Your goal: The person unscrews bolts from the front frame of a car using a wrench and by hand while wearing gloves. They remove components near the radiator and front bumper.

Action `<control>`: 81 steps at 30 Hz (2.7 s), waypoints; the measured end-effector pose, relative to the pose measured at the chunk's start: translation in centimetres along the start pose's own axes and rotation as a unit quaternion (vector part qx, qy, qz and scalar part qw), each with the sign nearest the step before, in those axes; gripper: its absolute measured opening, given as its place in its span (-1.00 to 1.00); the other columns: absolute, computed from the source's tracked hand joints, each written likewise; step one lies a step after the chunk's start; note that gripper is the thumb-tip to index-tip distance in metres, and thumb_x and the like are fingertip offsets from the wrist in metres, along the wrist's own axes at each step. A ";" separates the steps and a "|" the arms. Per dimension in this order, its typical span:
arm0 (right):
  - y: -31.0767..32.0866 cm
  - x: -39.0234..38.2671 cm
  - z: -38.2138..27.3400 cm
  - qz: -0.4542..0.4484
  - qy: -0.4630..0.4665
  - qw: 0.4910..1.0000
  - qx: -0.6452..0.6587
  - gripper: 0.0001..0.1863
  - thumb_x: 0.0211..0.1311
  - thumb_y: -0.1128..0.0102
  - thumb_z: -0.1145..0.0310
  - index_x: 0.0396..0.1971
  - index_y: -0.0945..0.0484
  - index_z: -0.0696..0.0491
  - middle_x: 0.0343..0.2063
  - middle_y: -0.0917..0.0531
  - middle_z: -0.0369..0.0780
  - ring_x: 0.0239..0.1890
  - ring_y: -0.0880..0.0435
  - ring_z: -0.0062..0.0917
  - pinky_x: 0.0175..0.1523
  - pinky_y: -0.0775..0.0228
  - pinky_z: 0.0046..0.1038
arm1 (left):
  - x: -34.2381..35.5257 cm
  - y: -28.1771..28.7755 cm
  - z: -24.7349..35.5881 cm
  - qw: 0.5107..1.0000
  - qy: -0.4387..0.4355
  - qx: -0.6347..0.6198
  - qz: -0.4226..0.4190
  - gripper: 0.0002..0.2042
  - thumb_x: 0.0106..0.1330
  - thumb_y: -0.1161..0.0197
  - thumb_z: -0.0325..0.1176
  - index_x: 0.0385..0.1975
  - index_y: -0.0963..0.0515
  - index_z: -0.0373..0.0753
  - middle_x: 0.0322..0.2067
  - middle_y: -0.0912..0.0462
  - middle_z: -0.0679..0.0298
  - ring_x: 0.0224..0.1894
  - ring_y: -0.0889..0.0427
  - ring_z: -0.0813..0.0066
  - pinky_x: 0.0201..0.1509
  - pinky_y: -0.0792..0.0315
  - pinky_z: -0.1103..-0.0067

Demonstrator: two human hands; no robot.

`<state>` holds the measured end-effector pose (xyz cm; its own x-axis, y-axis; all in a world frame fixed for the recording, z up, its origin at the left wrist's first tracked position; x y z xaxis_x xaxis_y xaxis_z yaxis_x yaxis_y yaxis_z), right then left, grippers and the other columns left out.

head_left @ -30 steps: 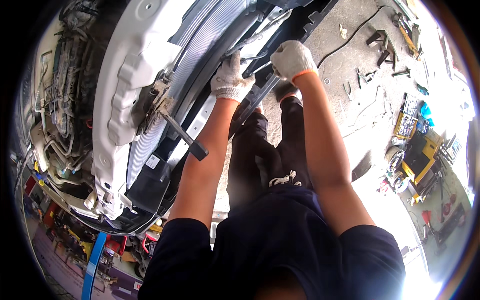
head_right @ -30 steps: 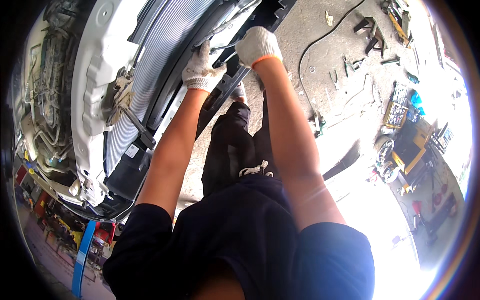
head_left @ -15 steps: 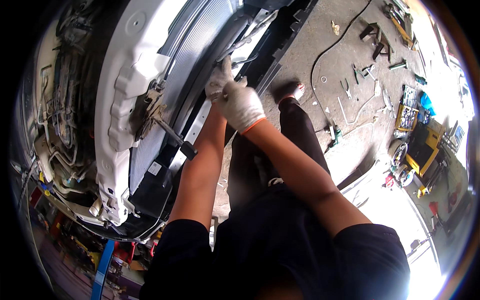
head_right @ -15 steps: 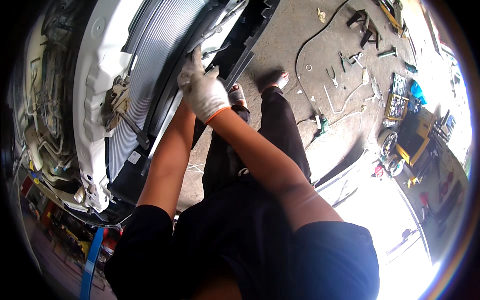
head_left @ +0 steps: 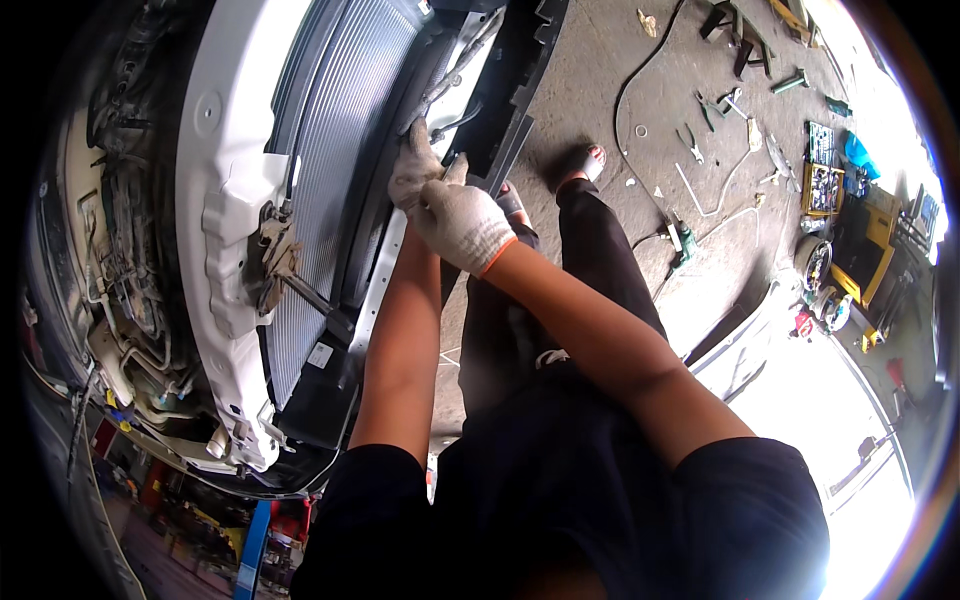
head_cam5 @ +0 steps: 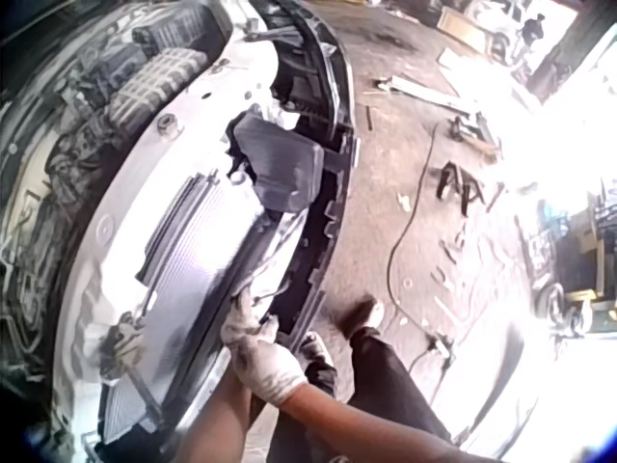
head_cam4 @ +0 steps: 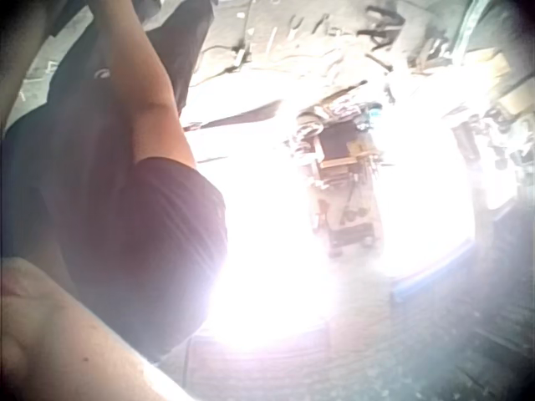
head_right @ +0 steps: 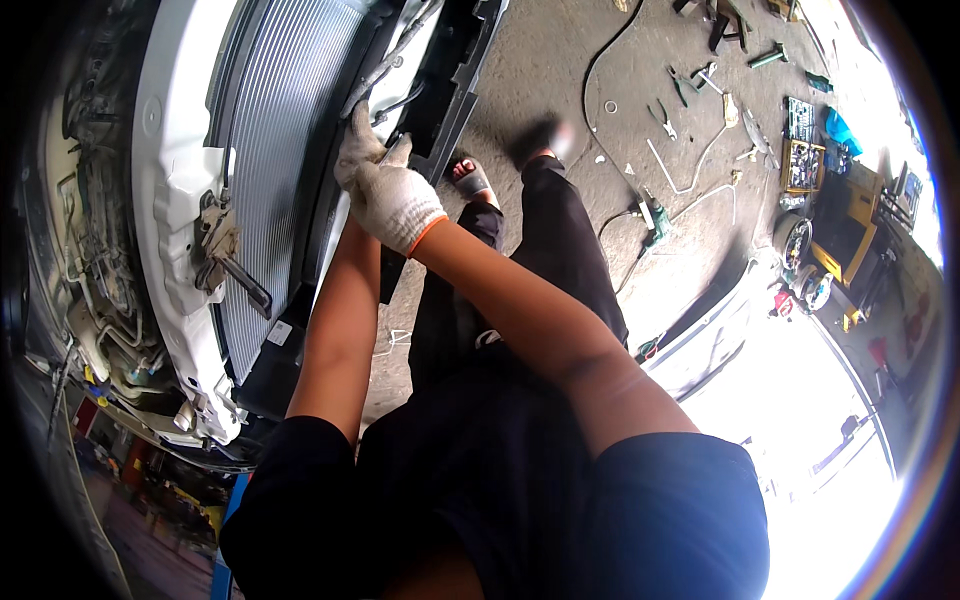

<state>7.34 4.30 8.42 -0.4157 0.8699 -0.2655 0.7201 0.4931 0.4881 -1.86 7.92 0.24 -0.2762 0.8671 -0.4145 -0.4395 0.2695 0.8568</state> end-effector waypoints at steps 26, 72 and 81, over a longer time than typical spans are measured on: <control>8.9 3.1 2.9 0.138 0.092 0.985 -0.052 -0.84 0.37 -0.22 0.32 -0.20 -0.61 0.09 -0.39 -0.71 -0.03 -0.29 -0.77 -0.12 -0.21 -0.62 -0.16 | -1.3 0.9 0.9 0.989 -0.022 0.053 0.138 -0.20 0.09 -0.52 0.02 0.36 -0.36 0.03 0.08 -0.66 0.02 0.07 -0.72 0.06 0.06 -0.65 0.25; 1.3 9.5 5.0 -0.408 -0.044 0.836 -0.365 -0.60 0.29 -0.19 0.22 0.05 -0.74 0.05 -0.02 -0.79 -0.16 0.10 -0.74 -0.20 0.18 -0.59 -0.21 | -1.2 1.6 0.3 0.996 -0.019 0.021 0.083 -0.25 0.11 -0.49 -0.02 0.35 -0.36 0.05 0.15 -0.60 -0.02 0.15 -0.65 -0.06 0.10 -0.60 0.14; 1.2 12.0 8.7 -0.316 0.141 0.795 -0.498 -0.78 0.31 -0.26 0.37 -0.12 -0.81 -0.03 -0.17 -0.83 -0.16 -0.07 -0.82 -0.18 -0.05 -0.71 -0.23 | -0.9 1.7 0.6 0.997 -0.005 0.005 0.081 -0.14 0.04 -0.55 -0.02 0.42 -0.32 0.13 0.14 -0.65 0.02 0.12 -0.69 -0.02 0.14 -0.59 0.15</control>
<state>8.04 15.45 -1.40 -0.7293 0.3454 -0.5906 -0.4201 0.4553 0.7850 -1.84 7.83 2.23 -0.3347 0.9034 -0.2681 -0.3816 0.1302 0.9151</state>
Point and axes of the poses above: each hand's wrist, its own x-axis towards the middle knuckle, its own y-axis out of the back of the hand, z = x × y, the point moved 6 cm from there along x, towards the middle knuckle
